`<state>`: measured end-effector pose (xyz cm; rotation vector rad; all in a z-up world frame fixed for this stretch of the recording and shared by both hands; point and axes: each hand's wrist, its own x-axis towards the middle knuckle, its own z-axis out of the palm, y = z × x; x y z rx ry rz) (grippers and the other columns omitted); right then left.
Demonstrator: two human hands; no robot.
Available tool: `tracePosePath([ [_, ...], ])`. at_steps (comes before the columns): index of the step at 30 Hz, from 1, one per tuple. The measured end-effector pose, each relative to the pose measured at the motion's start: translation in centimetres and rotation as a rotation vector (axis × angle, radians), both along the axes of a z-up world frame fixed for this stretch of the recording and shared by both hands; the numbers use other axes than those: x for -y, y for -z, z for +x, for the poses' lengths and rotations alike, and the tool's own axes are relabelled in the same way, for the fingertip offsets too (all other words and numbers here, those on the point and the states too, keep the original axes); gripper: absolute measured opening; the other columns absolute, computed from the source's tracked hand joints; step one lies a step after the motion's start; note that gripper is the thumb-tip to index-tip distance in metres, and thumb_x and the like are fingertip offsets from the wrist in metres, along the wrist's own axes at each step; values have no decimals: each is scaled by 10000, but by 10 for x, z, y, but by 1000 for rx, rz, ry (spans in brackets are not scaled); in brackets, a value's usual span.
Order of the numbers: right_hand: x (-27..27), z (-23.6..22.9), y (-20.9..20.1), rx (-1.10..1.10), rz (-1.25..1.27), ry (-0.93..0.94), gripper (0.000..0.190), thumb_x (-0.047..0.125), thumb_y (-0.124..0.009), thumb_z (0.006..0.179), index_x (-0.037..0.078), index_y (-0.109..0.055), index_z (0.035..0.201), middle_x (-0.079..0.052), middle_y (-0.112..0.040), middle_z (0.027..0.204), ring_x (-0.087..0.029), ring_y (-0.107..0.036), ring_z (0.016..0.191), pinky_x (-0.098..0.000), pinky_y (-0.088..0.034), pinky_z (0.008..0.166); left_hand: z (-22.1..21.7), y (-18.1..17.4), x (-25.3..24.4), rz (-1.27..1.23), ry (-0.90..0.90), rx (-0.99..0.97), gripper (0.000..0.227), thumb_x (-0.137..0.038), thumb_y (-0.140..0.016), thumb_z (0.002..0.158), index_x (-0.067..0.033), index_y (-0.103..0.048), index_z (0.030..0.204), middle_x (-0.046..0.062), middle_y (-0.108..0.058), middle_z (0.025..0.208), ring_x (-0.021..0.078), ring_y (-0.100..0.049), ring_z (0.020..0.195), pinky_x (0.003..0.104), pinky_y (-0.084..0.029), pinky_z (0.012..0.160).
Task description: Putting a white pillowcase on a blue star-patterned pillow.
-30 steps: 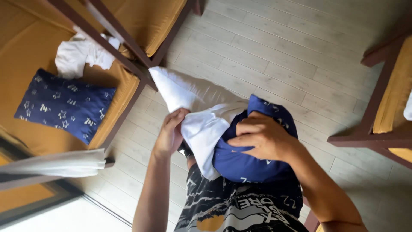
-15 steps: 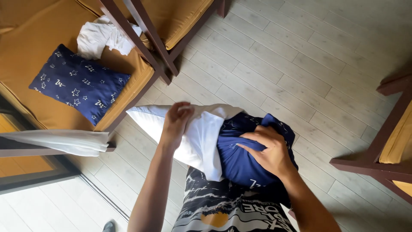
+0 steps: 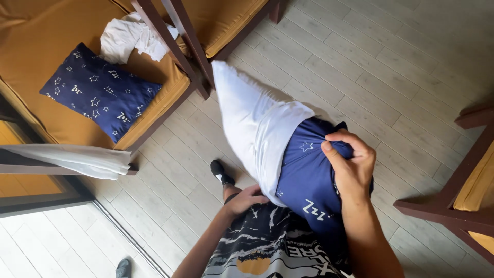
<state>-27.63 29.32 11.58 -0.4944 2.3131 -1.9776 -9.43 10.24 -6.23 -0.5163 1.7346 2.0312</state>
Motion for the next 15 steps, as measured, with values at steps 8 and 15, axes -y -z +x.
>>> tracePosePath([
  [8, -38, -39, 12, 8, -94, 112, 170, 177, -757, 943, 109, -685, 1082, -25, -678, 1104, -93, -611, 1116, -294, -467, 1108, -33, -10, -25, 309, -280, -265, 609, -198, -729, 946, -77, -472, 1485, 135, -570, 1408, 265, -546, 1301, 494, -425, 1115],
  [15, -86, -73, 15, -59, -82, 280, 223, 217, -715, 1027, 113, -664, 1217, 1, -647, 1124, -39, -572, 1099, -222, -473, 1062, -53, -100, 0, 396, -864, -549, 76, -125, -618, 987, -66, -633, 942, 96, -716, 980, 204, -671, 981, 384, -536, 934],
])
